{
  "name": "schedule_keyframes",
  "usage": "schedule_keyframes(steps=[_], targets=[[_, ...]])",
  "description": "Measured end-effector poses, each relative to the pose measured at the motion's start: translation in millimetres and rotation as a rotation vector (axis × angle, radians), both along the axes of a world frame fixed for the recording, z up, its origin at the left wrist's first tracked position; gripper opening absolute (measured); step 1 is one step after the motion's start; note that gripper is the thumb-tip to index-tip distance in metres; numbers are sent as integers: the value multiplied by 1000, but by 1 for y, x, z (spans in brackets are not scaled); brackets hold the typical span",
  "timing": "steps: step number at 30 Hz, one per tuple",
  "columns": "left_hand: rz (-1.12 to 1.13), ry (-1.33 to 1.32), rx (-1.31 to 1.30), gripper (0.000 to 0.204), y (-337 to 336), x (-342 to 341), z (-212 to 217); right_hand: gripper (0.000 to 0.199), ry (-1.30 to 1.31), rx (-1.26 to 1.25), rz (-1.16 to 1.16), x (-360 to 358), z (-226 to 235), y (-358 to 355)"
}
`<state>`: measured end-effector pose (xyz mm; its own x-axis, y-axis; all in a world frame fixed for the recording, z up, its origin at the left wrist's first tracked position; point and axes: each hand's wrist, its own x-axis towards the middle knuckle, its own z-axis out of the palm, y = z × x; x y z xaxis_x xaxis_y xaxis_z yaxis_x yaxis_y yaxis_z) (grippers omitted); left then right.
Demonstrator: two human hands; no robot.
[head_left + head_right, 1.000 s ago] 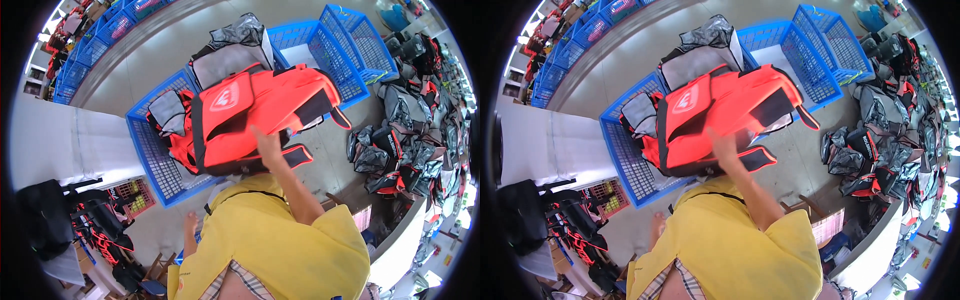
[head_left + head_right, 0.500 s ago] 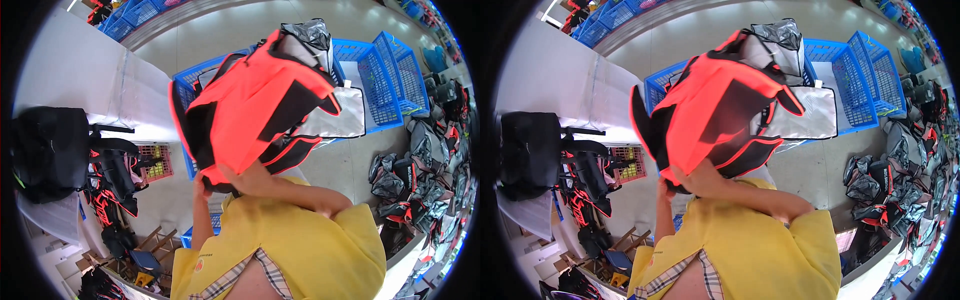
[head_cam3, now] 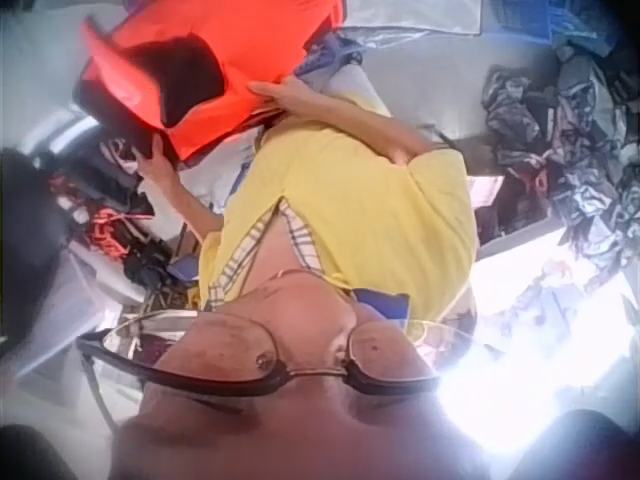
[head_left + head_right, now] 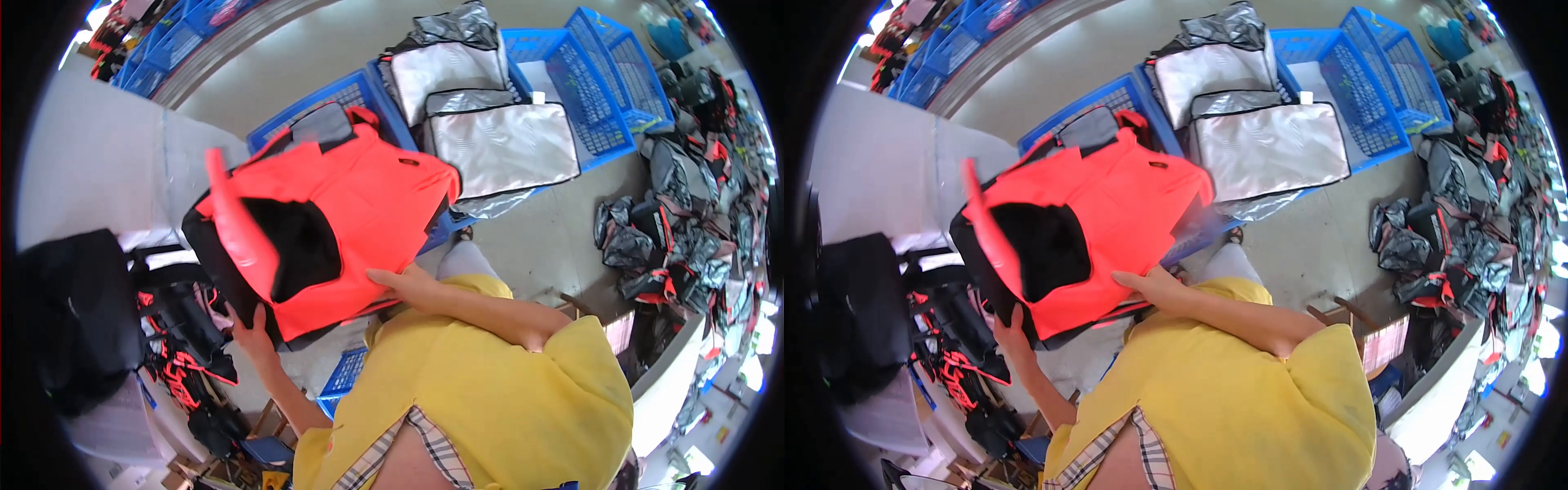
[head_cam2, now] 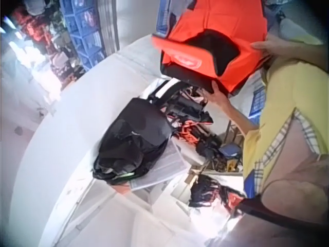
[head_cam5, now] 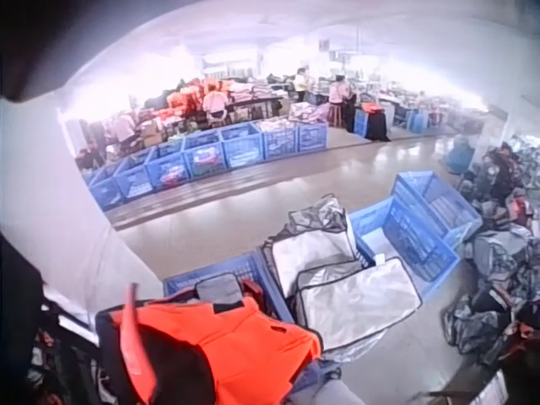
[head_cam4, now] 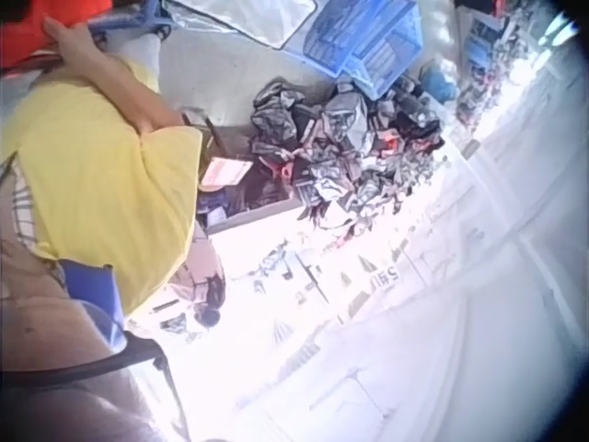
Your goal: Organizing and checking red and black backpacks on a manufacturing floor and placing them into crates.
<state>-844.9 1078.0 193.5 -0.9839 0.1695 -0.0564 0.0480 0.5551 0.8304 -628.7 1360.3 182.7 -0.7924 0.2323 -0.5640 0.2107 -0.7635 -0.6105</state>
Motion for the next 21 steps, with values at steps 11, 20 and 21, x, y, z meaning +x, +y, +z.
schedule_keyframes(steps=[11,20,21], targets=[[-54,-173,-209,39,26,101,-58,39,-336,-131,-154,197,-212,177],[429,34,-392,48,130,189,23,17,-931,1590,991,421,-356,463],[529,-7,-399,47,131,196,31,18,-981,1642,801,435,-376,496]])
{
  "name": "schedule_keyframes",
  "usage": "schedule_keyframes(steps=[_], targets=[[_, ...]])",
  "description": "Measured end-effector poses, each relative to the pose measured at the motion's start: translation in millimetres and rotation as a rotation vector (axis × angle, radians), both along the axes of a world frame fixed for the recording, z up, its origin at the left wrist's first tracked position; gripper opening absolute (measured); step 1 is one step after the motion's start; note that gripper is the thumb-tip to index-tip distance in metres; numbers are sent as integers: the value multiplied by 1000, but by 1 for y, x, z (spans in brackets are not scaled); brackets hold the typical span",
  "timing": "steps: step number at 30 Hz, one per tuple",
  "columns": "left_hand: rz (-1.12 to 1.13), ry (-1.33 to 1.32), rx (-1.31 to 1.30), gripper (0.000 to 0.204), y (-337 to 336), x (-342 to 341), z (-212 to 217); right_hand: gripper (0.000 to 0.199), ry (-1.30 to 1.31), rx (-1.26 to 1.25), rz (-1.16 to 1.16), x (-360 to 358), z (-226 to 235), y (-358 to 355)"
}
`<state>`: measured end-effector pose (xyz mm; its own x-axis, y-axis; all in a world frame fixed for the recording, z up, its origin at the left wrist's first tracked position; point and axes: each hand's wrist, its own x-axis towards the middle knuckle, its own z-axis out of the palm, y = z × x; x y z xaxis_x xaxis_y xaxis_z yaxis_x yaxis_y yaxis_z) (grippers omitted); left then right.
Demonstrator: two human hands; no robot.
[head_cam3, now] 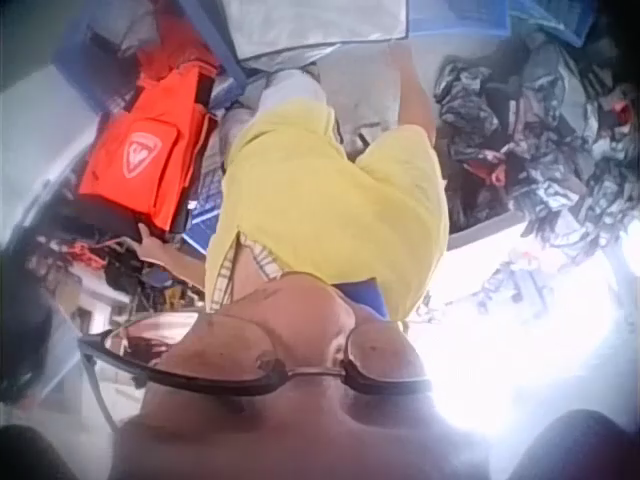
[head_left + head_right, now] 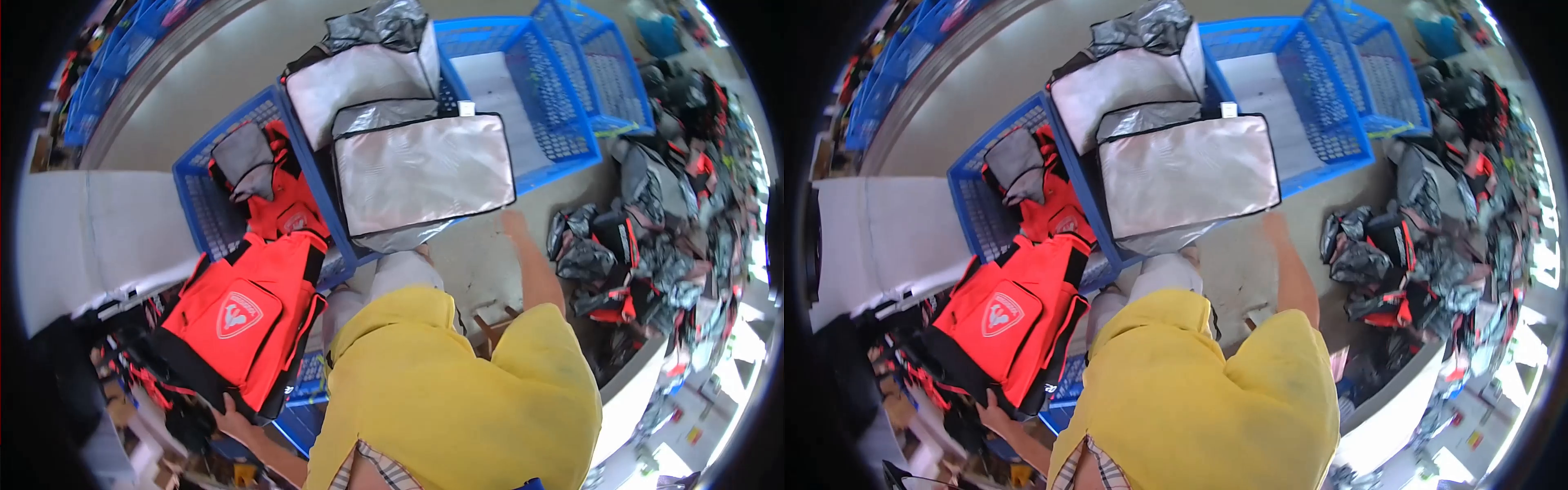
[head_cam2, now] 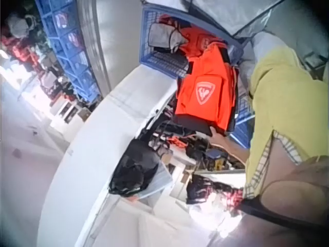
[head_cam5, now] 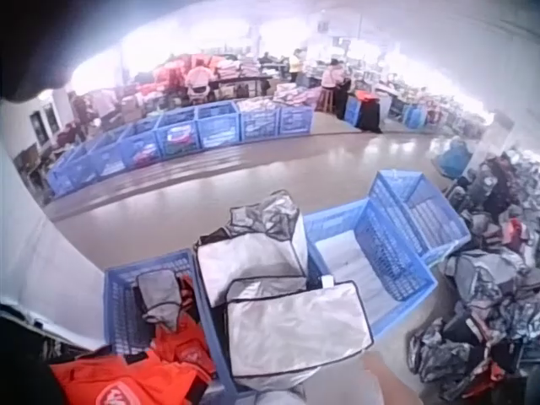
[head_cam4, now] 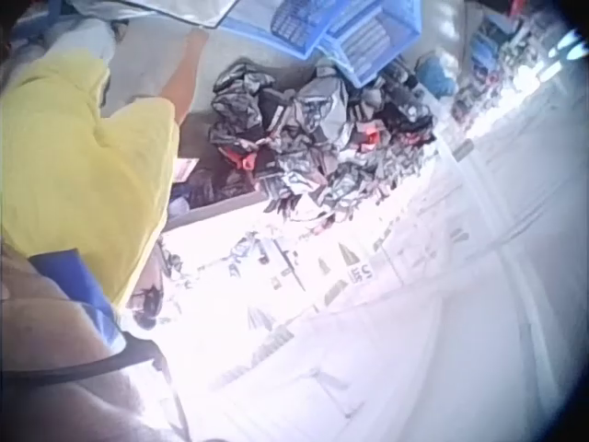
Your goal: Organizing and checking red and black backpacks on a manufacturing floor and placing them into crates.
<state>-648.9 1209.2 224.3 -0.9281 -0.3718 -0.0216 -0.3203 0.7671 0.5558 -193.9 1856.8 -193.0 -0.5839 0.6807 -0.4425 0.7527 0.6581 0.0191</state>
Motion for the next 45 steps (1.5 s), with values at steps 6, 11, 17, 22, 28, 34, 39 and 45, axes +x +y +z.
schedule_keyframes(steps=[6,11,17,22,28,34,39,45], targets=[[181,-16,211,47,33,87,95,93,474,-383,-900,34,-55,136],[371,13,173,46,40,181,145,109,482,-463,-835,-13,-56,150],[438,-94,166,46,43,262,80,66,311,-678,-668,-72,38,135],[632,-44,263,38,31,320,21,57,696,-923,-581,-177,216,77],[703,34,293,37,41,336,38,54,899,-694,-78,-319,406,-39],[667,207,298,34,7,397,87,43,1139,-898,240,-403,524,-108],[703,230,190,27,0,409,114,39,1242,-1146,186,-451,584,-158],[768,223,182,27,-18,421,106,40,1397,-1190,67,-506,519,-191]])
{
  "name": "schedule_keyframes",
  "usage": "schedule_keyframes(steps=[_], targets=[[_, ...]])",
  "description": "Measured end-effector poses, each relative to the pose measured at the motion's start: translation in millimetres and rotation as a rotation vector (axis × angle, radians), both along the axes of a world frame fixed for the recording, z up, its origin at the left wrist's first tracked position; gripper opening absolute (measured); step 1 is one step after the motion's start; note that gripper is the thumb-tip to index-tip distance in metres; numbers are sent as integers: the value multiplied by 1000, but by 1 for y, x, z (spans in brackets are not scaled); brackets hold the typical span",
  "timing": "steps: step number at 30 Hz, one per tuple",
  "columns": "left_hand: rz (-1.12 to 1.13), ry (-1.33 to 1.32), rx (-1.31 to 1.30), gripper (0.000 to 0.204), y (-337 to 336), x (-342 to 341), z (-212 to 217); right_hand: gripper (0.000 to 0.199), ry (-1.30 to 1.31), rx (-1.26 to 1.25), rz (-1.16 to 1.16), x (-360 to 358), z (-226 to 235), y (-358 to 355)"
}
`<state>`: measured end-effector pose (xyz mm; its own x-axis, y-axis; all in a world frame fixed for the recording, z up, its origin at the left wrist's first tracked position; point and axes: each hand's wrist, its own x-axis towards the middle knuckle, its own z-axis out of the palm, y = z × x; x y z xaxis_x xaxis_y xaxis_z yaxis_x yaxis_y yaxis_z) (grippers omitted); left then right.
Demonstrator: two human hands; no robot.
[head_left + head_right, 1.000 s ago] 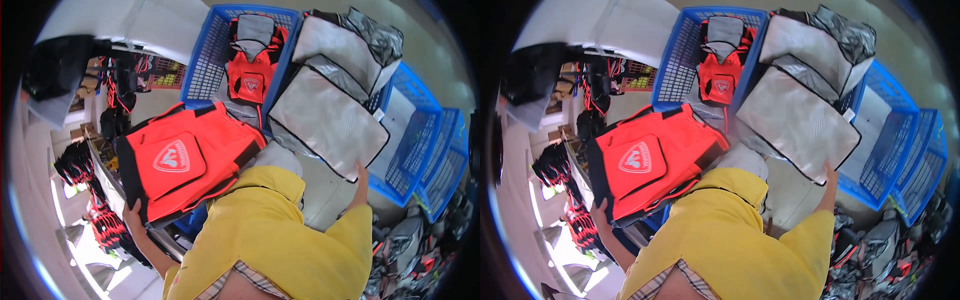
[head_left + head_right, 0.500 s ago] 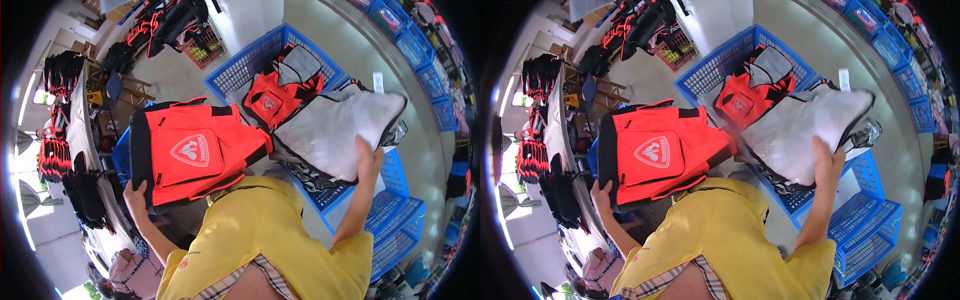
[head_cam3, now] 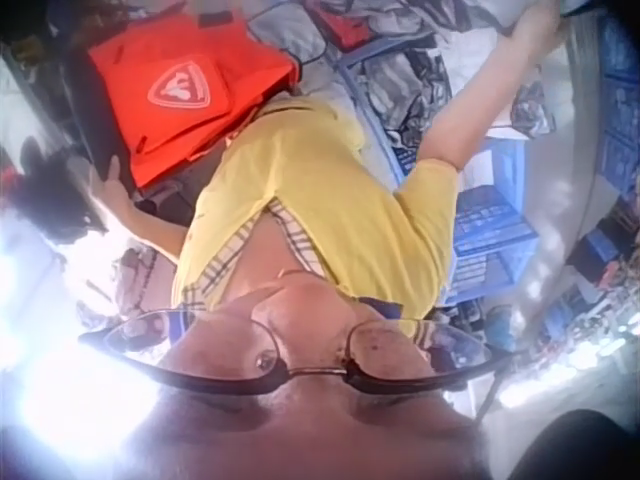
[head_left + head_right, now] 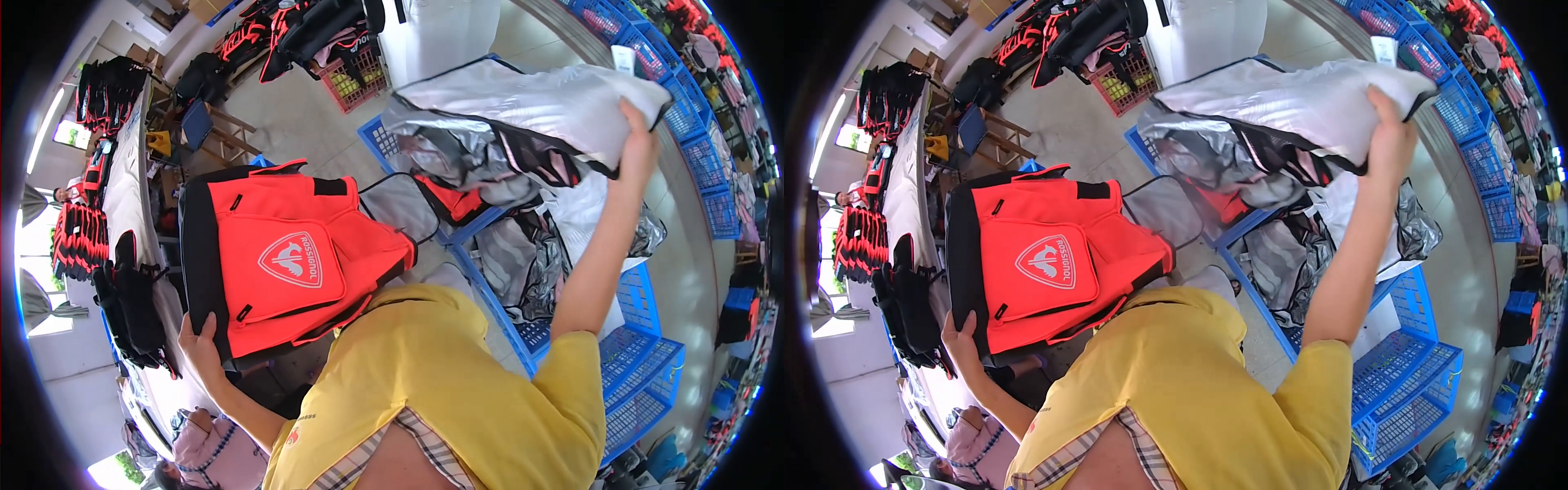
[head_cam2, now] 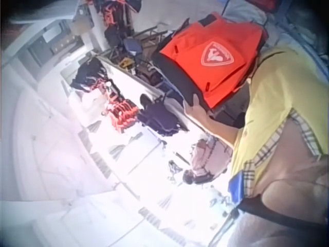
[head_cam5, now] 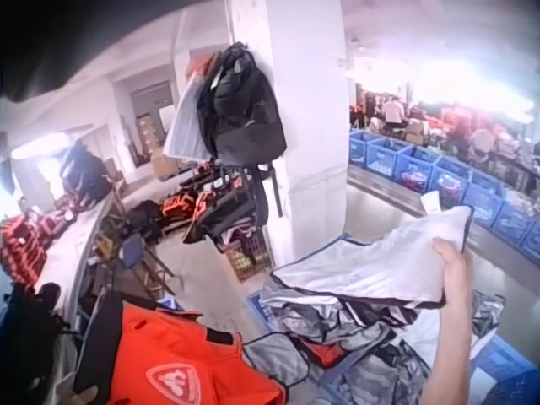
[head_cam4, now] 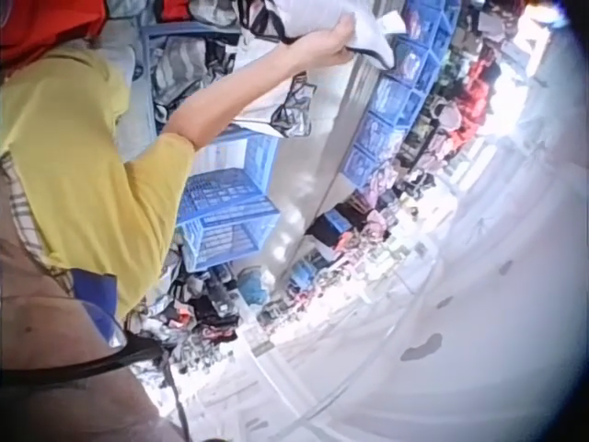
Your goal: Organizing and checking red and black backpacks on a manufacturing floor and placing them into crates.
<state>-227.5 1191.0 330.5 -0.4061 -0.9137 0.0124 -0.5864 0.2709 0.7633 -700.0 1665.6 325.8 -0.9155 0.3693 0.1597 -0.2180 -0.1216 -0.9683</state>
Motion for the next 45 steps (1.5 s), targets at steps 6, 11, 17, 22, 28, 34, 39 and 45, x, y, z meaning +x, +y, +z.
schedule_keyframes(steps=[6,11,17,22,28,34,39,45], targets=[[14,21,-15,29,-32,13,-6,58,-317,356,-109,-18,-269,-22],[-28,-1,-37,31,-45,6,4,30,-686,839,393,115,-502,-40],[-162,-141,-163,32,-15,-43,25,25,-1053,62,554,259,-472,-84],[-384,-145,-286,34,9,-115,67,26,-946,228,465,246,-479,-28],[-468,-105,-472,49,27,-184,156,28,-958,148,287,240,-501,71],[-629,136,-378,49,48,-265,195,20,-998,143,303,288,-526,129],[-790,229,-386,43,81,-342,167,18,-1110,162,248,343,-514,119],[-1097,414,-150,36,68,-446,75,22,-1220,-73,-67,413,-488,92]])
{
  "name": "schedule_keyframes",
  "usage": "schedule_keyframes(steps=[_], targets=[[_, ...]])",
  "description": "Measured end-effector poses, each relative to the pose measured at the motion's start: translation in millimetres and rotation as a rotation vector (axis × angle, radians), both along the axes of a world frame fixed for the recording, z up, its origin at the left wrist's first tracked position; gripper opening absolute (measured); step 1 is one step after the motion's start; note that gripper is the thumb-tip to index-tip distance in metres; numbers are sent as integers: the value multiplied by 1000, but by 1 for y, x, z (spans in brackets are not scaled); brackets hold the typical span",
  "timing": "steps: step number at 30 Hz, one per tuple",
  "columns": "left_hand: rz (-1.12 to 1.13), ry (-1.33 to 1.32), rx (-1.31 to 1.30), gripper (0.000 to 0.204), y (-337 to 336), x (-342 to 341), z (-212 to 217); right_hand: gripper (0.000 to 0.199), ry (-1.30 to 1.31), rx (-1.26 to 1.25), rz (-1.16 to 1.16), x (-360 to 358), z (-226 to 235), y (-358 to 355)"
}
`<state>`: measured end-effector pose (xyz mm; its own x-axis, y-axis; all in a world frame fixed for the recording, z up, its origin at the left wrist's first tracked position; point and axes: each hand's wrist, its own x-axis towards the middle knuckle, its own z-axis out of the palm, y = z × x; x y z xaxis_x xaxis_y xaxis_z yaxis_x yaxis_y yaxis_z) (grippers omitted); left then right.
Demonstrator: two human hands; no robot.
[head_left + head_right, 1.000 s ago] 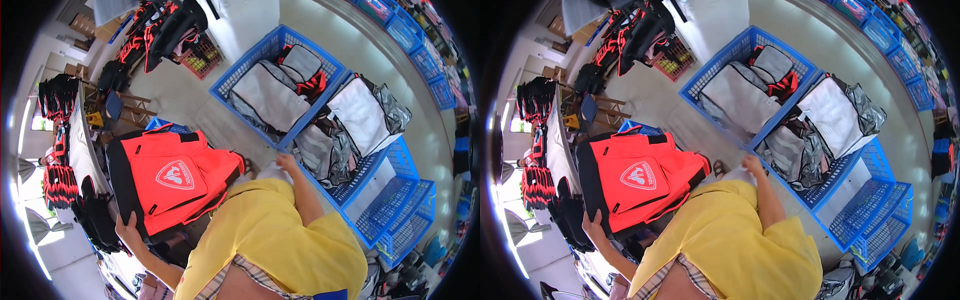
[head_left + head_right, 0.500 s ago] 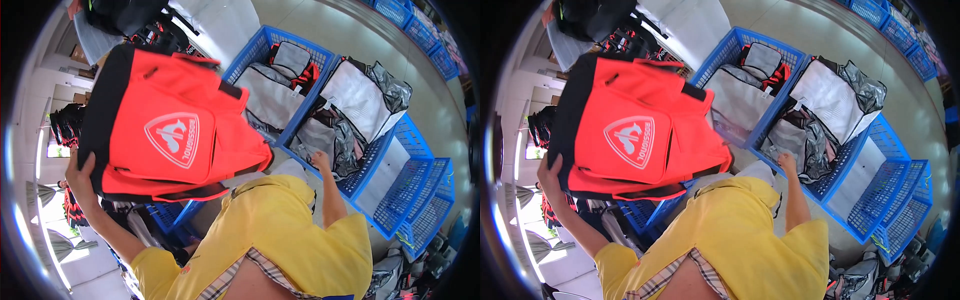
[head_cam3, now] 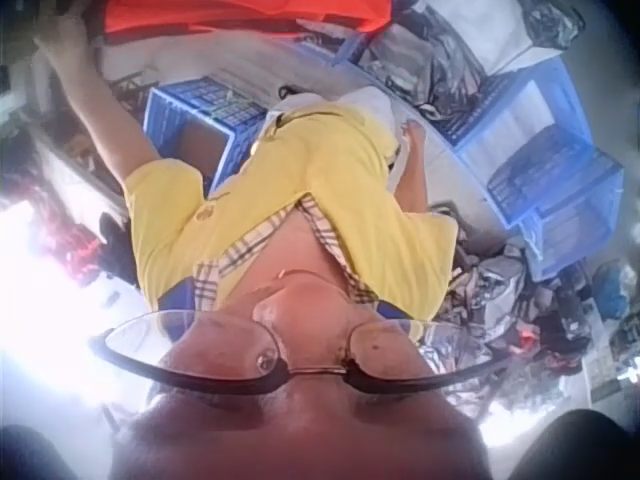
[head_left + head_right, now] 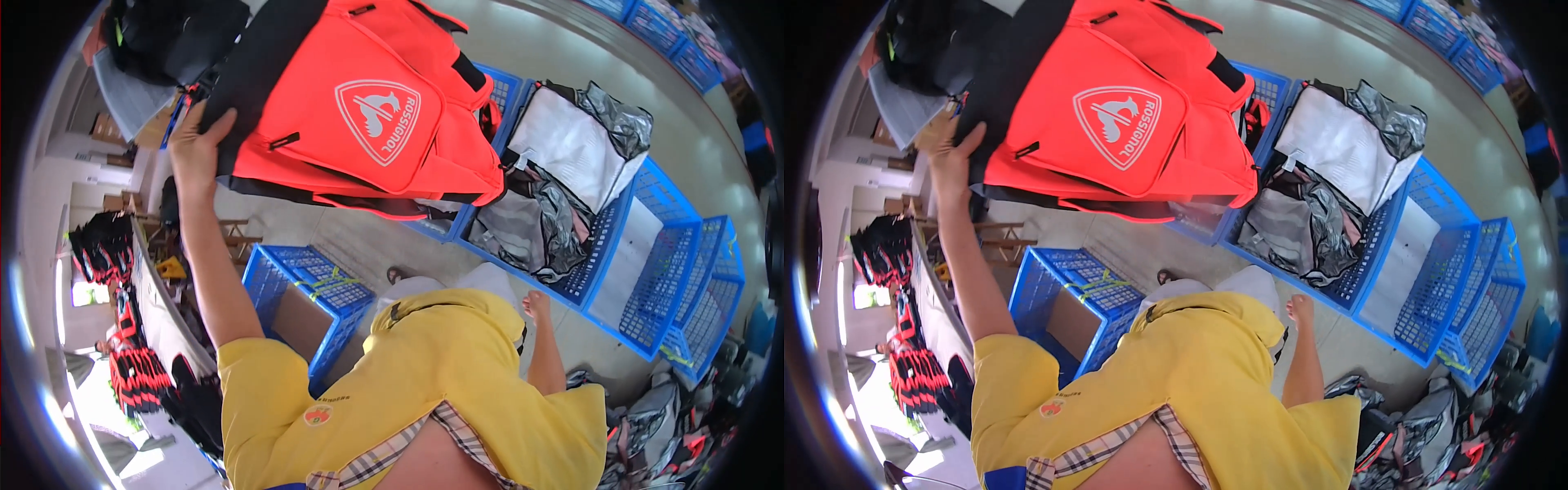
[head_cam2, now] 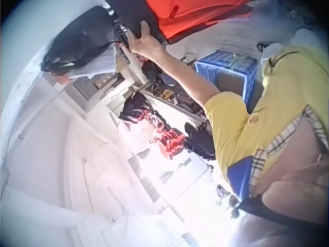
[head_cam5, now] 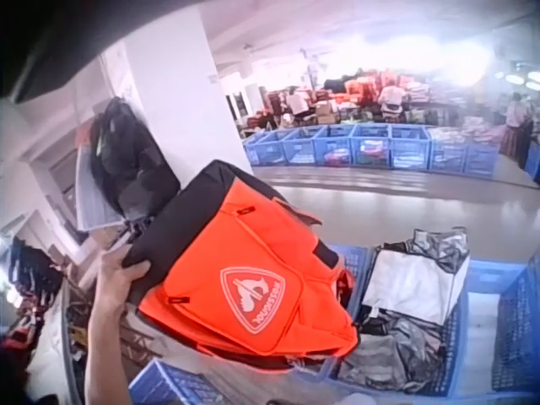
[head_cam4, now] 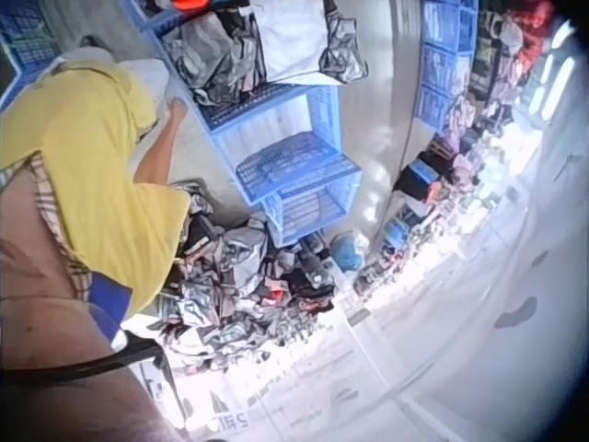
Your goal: Organizing and checking red and black backpacks on a manufacturing floor and placing them into crates.
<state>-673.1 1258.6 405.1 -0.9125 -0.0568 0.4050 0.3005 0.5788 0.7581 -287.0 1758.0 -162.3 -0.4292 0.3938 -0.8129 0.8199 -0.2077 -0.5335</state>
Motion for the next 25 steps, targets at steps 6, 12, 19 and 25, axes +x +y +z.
schedule_keyframes(steps=[6,12,19,25], targets=[[74,-87,-404,75,-152,-108,-203,18,-8,0,-264,80,6,-47],[154,-552,-438,70,-175,0,-456,10,-33,139,272,222,25,-70],[156,-1635,-140,55,-271,465,-547,10,86,125,554,-8,64,-83],[788,-1495,-386,32,-360,596,-488,17,-139,18,835,-293,75,-298]])
